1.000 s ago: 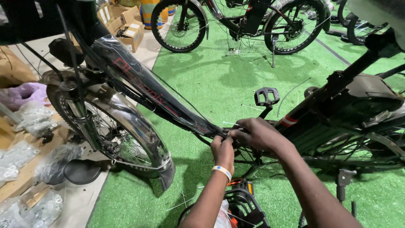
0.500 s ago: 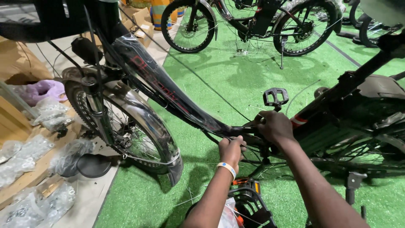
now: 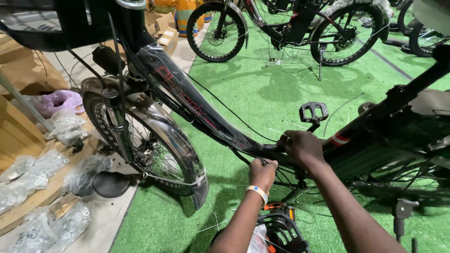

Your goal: Secure cables to the bicycle frame using zip ties and cut off the excess material.

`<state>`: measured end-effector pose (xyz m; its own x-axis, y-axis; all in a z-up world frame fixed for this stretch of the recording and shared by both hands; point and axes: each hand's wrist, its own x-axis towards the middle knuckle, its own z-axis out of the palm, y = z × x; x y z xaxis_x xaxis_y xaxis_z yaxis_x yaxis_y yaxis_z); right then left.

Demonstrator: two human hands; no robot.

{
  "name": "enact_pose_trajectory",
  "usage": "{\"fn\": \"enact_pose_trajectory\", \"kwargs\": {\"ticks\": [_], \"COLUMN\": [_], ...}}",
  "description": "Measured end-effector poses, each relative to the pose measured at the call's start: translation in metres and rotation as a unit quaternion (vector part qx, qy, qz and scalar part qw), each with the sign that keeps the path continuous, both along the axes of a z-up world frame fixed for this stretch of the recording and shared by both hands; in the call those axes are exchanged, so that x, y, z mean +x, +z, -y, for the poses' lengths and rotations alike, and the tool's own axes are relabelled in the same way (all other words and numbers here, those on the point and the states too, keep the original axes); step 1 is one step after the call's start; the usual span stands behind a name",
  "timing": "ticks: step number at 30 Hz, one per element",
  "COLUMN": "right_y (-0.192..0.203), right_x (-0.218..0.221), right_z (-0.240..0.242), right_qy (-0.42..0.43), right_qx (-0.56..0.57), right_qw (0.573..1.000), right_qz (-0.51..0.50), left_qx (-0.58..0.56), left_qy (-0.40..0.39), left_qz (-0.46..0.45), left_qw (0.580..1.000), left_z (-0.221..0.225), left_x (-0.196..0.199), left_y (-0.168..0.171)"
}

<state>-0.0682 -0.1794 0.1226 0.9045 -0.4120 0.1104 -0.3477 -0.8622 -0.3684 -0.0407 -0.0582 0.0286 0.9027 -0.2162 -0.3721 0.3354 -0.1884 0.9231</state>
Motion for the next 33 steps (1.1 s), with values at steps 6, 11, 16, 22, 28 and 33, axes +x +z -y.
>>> {"fn": "enact_pose_trajectory", "kwargs": {"ticks": [6,11,16,22,28,33], "right_y": [0.001,-0.019,-0.017,-0.022,-0.008,-0.024], "right_x": [0.001,0.013,0.014,0.022,0.017,0.029], "right_z": [0.0,0.013,0.005,0.009,0.002,0.013], "right_qy": [0.021,0.003,0.009,0.083,0.096,0.08], "right_qx": [0.029,-0.025,-0.034,-0.051,-0.07,-0.092], "right_qw": [0.998,0.999,0.998,0.995,0.992,0.989], "right_qz": [0.054,0.037,0.053,0.036,-0.032,-0.079], "left_qx": [0.012,-0.076,-0.056,0.048,0.124,0.248], "left_qy": [-0.021,0.006,0.013,-0.056,-0.029,-0.009], "left_qz": [0.022,0.012,0.029,0.091,0.197,0.507], "left_qw": [0.999,0.997,0.998,0.993,0.972,0.825], "left_z": [0.005,0.002,0.007,-0.006,-0.017,-0.017], "left_x": [0.009,0.001,0.008,-0.001,-0.006,0.028], "left_y": [-0.011,0.015,-0.005,0.015,0.032,0.005]}}
